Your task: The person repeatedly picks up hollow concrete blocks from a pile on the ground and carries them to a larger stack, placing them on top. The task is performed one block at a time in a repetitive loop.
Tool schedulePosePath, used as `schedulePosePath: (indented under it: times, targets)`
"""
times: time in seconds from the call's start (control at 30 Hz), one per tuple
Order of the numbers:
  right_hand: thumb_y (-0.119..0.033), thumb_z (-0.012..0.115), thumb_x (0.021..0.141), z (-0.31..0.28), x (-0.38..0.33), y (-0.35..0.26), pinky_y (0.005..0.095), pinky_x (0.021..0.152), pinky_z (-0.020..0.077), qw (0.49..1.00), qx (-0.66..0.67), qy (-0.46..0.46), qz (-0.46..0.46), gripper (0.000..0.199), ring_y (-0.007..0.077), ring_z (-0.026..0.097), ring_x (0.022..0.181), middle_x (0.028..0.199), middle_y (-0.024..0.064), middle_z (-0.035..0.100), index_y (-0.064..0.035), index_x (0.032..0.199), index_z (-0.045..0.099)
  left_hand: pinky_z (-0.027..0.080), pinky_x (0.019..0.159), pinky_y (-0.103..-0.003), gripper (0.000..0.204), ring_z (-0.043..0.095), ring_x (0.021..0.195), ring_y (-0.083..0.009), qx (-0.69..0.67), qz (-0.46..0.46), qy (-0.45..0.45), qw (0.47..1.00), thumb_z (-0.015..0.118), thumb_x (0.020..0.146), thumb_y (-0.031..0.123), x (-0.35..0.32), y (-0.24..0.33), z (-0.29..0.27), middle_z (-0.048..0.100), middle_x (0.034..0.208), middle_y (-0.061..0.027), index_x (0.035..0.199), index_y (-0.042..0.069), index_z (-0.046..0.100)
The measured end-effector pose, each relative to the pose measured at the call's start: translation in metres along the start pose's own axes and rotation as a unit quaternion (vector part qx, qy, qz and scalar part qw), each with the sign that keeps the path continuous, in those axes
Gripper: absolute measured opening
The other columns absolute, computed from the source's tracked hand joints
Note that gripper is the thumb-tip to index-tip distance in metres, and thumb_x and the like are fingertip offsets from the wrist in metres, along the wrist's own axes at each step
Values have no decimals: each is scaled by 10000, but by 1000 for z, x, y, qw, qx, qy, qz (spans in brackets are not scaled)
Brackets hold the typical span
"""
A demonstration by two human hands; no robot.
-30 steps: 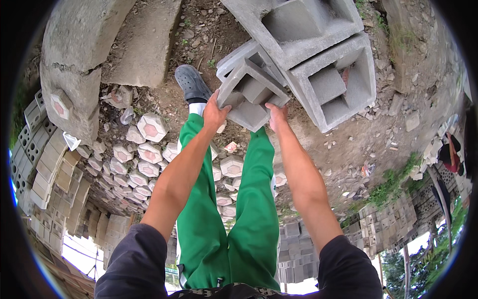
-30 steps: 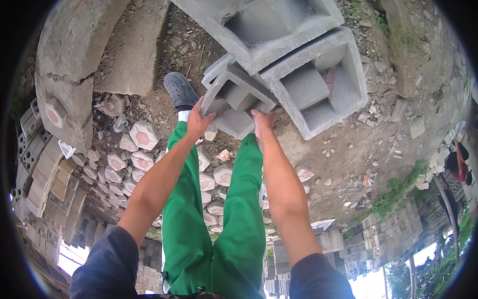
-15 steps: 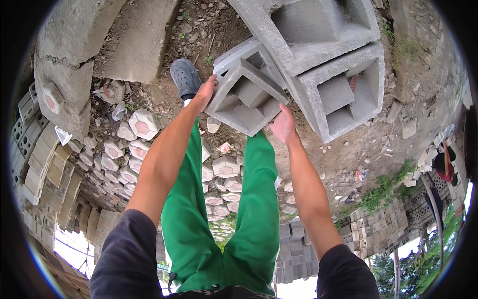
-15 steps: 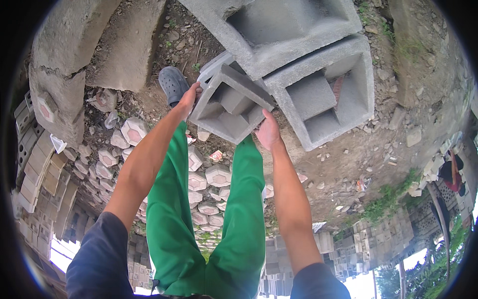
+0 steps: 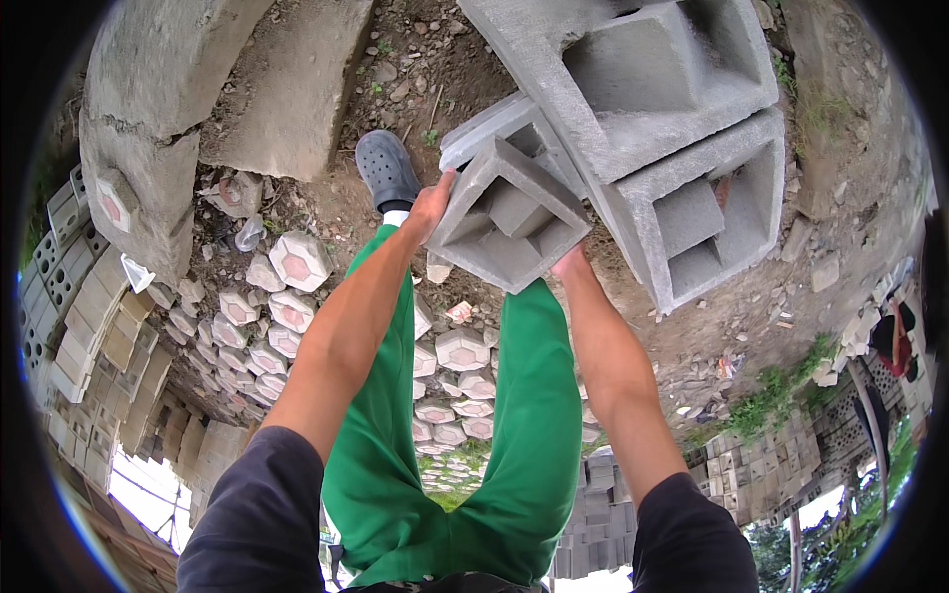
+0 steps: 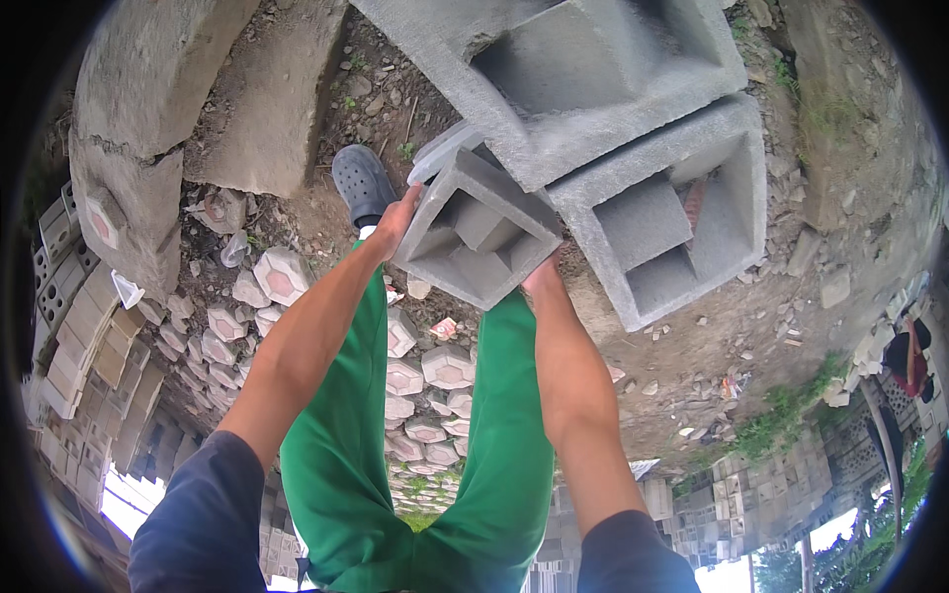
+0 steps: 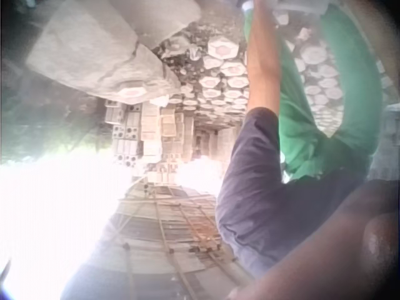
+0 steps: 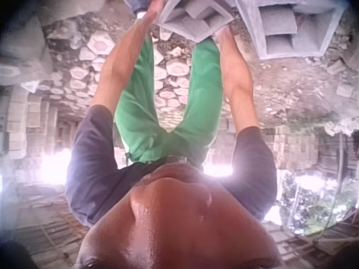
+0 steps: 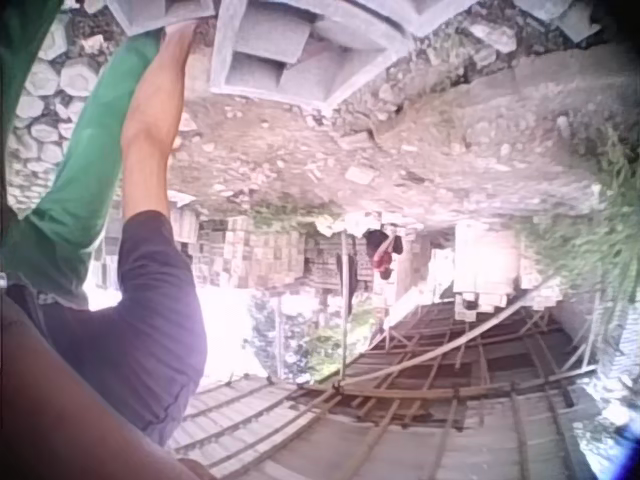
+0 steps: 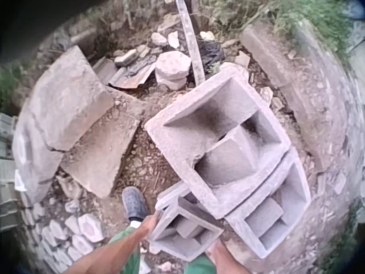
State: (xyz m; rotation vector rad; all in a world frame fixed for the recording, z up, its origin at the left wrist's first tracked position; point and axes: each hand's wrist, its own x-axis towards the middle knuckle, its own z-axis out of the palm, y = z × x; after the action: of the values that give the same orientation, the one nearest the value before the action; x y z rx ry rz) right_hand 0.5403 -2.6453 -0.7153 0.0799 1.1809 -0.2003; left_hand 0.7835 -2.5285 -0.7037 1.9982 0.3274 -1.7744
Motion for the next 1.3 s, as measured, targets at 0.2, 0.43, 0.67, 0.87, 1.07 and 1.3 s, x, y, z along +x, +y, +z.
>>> schedulePosePath:
  times: [0.2, 0.43, 0.67, 0.87, 1.07, 1.3]
  targets:
    - [-458, 395, 943, 18, -16, 3, 487, 1030, 384, 999, 28, -3, -27, 537, 293, 443, 1242, 1378, 104, 449, -117, 1356, 424, 392, 944, -370, 810, 559, 1086, -298, -7, 21, 6, 1000, 400, 868, 658, -26, -4, -2, 601, 1170, -231, 1193, -61, 584]
    - [-454, 321, 948, 54, -117, 8, 481, 1043, 373, 999, 46, 11, -3, 565, 291, 430, 1264, 1394, 123, 431, -93, 1374, 405, 383, 954, -354, 753, 554, 1066, -275, 1, 88, 56, 995, 368, 919, 610, -144, -24, -5, 607, 1155, -204, 1187, -64, 572]
    - [-616, 338, 931, 159, -384, 9, 387, 1076, 322, 991, 54, -112, -39, 700, 247, 453, 1241, 1365, 102, 477, -71, 1358, 443, 354, 1002, -363, 649, 509, 1133, -259, -72, 135, -154, 976, 275, 982, 541, -374, -11, -78, 565, 1233, -150, 1264, 18, 538]
    - [-755, 331, 844, 177, -420, 54, 375, 1099, 272, 989, -21, -27, -144, 900, 250, 390, 1297, 1413, 109, 426, -54, 1405, 389, 332, 1055, -369, 718, 448, 1226, -226, -202, 170, -259, 929, 294, 963, 579, -415, 41, -71, 422, 1403, -121, 1404, 18, 375]
    - [-749, 280, 861, 218, -514, 48, 353, 1117, 224, 967, 48, -63, -243, 890, 229, 340, 1327, 1440, 103, 392, -53, 1402, 397, 350, 1025, -337, 700, 485, 1165, -207, 7, 256, -236, 938, 258, 979, 554, -516, 112, -75, 539, 1287, -106, 1324, -9, 490]
    - [-728, 247, 883, 229, -629, 48, 356, 1110, 235, 918, 159, -44, -362, 856, 232, 356, 1318, 1432, 90, 409, -66, 1407, 393, 377, 998, -320, 679, 501, 1143, -188, 292, 375, -341, 811, 226, 989, 542, -548, 177, -12, 540, 1290, -91, 1346, 18, 470]
